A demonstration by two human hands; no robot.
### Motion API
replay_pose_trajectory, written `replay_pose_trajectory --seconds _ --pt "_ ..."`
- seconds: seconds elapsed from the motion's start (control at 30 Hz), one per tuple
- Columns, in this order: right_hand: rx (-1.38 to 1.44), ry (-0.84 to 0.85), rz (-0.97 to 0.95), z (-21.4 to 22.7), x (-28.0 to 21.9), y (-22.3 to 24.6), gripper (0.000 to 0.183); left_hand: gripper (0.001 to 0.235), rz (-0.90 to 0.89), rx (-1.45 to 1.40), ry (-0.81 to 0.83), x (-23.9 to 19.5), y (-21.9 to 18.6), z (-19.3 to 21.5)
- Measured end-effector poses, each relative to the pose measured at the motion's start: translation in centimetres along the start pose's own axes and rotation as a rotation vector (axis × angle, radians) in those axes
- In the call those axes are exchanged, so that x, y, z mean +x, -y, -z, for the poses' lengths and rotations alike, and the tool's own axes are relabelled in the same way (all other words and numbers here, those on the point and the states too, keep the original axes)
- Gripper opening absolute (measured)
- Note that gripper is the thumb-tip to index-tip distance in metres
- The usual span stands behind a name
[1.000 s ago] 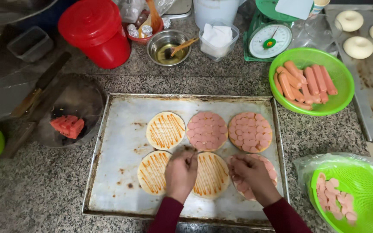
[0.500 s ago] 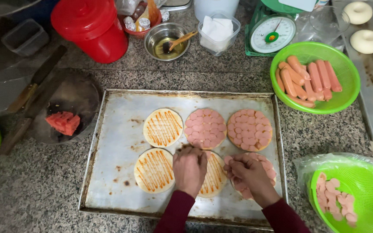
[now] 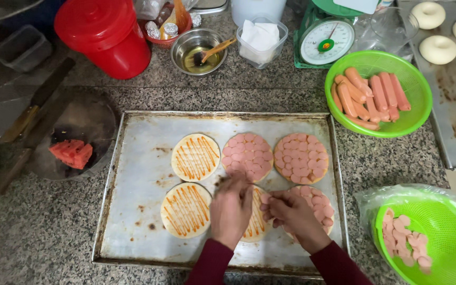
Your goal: The person places sliced sausages onto round dough bases that have been drizzled with sauce on a baking tray. The person handles the sausage slices by hand and arranges them to cover the surface of each dough base.
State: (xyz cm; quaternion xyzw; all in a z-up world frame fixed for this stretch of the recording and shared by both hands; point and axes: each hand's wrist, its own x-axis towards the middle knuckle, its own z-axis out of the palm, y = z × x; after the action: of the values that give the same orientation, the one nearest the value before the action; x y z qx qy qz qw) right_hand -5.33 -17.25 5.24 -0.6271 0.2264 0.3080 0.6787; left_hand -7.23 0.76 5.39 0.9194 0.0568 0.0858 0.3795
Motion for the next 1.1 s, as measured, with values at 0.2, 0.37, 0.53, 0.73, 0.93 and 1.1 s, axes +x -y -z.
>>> replay_pose_trajectory --seconds 0.2,0.37,0.53,0.73,0.93,1.1 --pt "-0.083 0.108 0.091 0.2 0.4 -1.5 0.027 0.01 -0.093 -0.097 0.164 -1.3 -0.8 2.2" --pt "-0.063 0.117 0.036 1.2 0.6 -1.7 0.03 0.029 0.126 -0.001 0.023 -2.3 3.2 0.4" --pt "0.207 0.036 -0.051 1.3 -0.1 -0.5 0.041 0.023 0.141 0.009 -0.087 -2.4 3.3 -0.3" --pt "0.205 0.09 -0.004 2.3 0.7 -1.6 0.039 0.019 -0.07 0.097 0.044 -2.7 2.2 -2.2" --pt "0.241 0.037 -0.017 2.1 0.4 -1.4 0.037 0.024 -0.044 0.23 -0.087 -2.7 2.6 -2.5" --pt "0.199 0.005 0.033 3.2 2.4 -3.7 0.02 0.025 -0.055 0.351 -0.099 -2.9 3.4 -3.5"
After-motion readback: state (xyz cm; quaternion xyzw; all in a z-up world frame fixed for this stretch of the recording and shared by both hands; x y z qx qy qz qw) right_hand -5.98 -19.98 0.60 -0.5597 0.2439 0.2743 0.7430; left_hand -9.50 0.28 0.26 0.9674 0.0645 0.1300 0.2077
